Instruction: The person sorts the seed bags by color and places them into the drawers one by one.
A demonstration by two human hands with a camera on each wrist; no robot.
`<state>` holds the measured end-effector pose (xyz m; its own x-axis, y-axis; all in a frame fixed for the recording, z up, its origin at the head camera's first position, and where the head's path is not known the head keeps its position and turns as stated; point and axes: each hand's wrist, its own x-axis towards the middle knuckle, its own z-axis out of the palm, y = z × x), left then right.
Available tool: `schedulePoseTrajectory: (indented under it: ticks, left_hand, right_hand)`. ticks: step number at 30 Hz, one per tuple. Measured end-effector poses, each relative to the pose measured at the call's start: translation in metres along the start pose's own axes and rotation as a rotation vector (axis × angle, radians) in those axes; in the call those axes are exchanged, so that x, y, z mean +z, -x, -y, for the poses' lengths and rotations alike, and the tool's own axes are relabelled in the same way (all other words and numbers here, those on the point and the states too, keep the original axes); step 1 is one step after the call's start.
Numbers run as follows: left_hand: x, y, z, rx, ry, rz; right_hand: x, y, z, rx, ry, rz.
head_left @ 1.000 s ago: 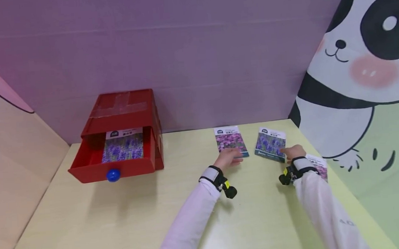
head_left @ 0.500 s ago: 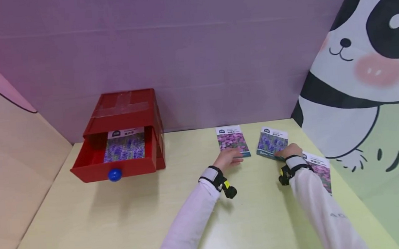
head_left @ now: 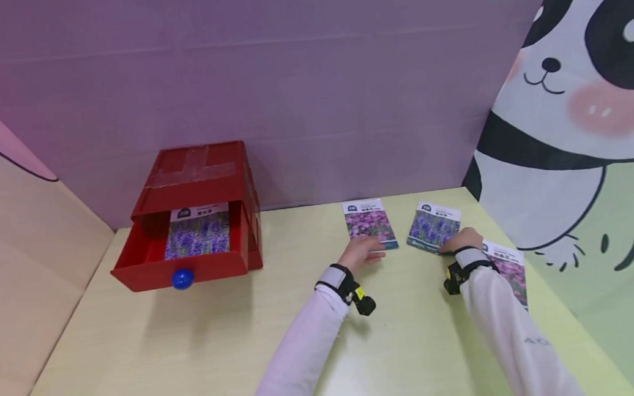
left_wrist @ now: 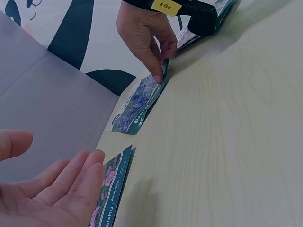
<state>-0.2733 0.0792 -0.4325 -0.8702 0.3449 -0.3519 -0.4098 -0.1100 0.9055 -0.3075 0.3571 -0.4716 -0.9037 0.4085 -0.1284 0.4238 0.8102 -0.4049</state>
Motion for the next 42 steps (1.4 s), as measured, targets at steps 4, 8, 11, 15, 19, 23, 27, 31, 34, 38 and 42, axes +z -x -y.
schedulePoseTrajectory:
  ticks: [4,8,11,15,19,23,27,31,34,38,42]
  left_hand:
    - [0.000,-0.001,0.002,-0.004,0.003,-0.029]
    - [0.000,-0.001,0.003,-0.004,-0.002,-0.042]
    - [-0.002,-0.001,0.005,-0.006,0.019,-0.042]
    - [-0.003,-0.002,0.006,-0.017,0.046,-0.040]
    - [-0.002,-0.004,0.006,-0.025,0.050,-0.036]
    - [-0.001,-0.004,0.006,-0.030,0.055,-0.043]
    - [-0.002,-0.005,0.006,-0.020,0.069,-0.059]
    - [-0.003,-0.004,0.005,-0.017,0.082,-0.051]
    - [-0.004,-0.002,0.004,-0.020,0.094,-0.050]
    - [-0.006,0.000,0.002,-0.008,0.117,-0.045]
    - [-0.008,0.002,0.001,0.014,0.145,-0.027]
  right_hand:
    - [0.006,-0.024,-0.024,0.037,-0.128,0.016]
    - [-0.017,0.002,-0.011,0.077,-0.208,0.064]
    - [-0.038,0.034,0.005,0.067,-0.259,0.106]
    - [-0.041,0.038,0.004,0.089,-0.328,0.117]
    - [-0.019,-0.008,-0.030,0.128,-0.402,0.150]
    - [0.009,-0.063,-0.073,0.098,-0.629,0.207]
    - [0.011,-0.062,-0.061,0.191,-0.955,0.252]
    - [0.004,-0.047,-0.042,0.214,-1.106,0.345]
    - [0.007,-0.053,-0.043,0.136,-1.220,0.481]
    - [-0.016,-0.008,-0.007,0.094,-1.198,0.530]
    - [-0.052,0.055,0.041,0.096,-1.127,0.528]
